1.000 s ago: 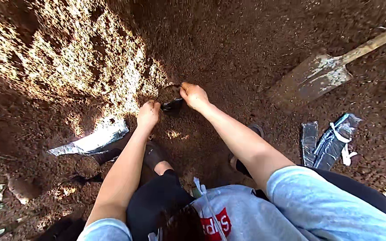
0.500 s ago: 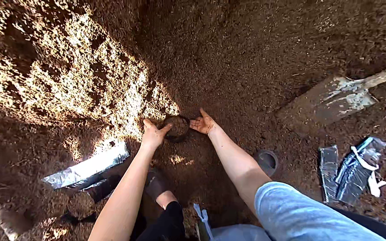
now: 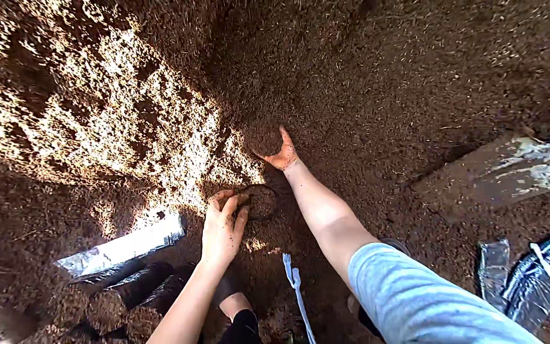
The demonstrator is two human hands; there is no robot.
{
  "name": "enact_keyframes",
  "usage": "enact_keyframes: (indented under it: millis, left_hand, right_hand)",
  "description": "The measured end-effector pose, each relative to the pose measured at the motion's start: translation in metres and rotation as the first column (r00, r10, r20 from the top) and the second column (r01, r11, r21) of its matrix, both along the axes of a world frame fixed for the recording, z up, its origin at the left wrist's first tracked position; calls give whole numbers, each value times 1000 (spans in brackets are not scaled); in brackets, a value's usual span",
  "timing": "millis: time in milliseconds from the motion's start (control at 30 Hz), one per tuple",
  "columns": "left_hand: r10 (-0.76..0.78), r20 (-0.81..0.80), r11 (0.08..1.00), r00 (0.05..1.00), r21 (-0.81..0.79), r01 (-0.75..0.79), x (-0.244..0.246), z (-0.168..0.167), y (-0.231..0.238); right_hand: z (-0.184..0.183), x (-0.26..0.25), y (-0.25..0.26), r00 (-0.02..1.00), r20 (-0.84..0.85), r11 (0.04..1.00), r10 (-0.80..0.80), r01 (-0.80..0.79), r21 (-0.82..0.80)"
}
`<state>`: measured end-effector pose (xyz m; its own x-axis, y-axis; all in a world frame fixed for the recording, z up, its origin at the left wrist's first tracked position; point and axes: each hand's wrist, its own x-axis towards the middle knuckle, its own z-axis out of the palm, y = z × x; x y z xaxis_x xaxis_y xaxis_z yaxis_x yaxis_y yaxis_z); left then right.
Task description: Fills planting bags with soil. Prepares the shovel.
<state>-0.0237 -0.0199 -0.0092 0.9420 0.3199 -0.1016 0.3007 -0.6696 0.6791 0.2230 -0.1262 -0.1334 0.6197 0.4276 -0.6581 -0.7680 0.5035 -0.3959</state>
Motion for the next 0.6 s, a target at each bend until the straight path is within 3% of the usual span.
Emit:
enact_keyframes:
  millis: [67,167,367,500,600]
  left_hand:
    - [-26,-92,998,995,-52,22,1,-1,0]
    - [-79,-171,988,982,-146,54,12,1,1]
    - [-33,-252,970,967,-240,-30,22,11,2]
    - [-36,-274,969,961,-245,-34,19,16,2]
    - [-45,-228,962,973,-273,-19,14,14,4]
  right_hand:
    - [34,4,-8,980,95,984,177,-174,-33]
    - [90,0,-16,876,137,882,461,-437,-177]
    - [174,-46,-34,658,129,662,742,-688,-298]
    - [198,-86,-34,428,177,435,886,-636,-637]
    - [184,-114,-31,169,261,306,950,-351,-885]
